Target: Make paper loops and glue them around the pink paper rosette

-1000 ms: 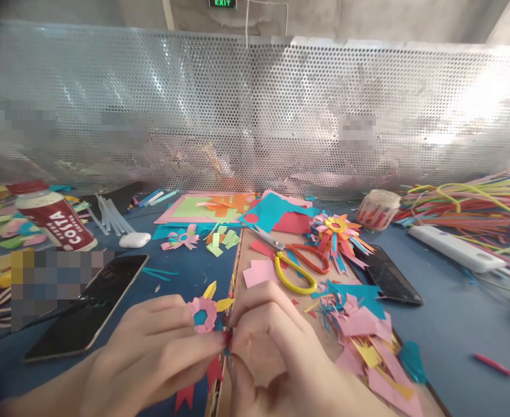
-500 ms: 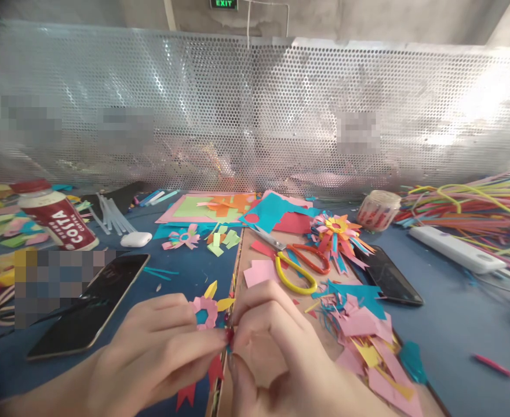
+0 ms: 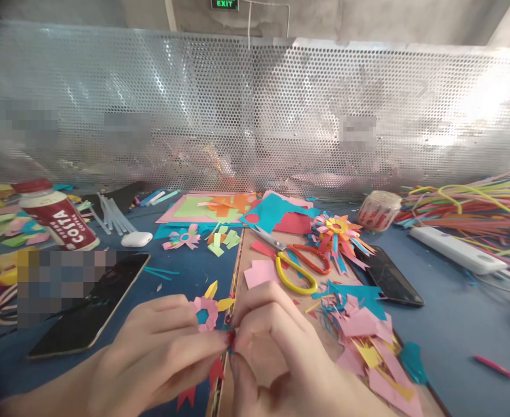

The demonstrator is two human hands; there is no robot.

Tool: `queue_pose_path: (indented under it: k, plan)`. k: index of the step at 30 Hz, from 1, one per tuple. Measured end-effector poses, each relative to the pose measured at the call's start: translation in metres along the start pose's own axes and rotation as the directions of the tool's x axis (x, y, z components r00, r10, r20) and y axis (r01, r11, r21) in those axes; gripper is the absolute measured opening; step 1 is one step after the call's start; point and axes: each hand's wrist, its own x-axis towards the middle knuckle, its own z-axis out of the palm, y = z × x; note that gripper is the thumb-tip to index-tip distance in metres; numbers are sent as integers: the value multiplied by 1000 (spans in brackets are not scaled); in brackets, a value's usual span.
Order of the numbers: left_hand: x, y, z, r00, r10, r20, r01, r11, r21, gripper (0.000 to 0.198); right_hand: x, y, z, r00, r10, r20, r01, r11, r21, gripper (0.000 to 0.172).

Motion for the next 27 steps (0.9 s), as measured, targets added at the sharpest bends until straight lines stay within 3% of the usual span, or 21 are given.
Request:
queue_pose_path:
  k: [13,27]
  plan:
    - [6,3,-4,1000,-17,23,17,1000,2,15,1,-1,0,1000,6,-9,-6,1000,1,33]
    - [6,1,-3,1000,7,-21,-6,1000,29,15,4,-1,0,999,-30,-13,30,1000,2,32]
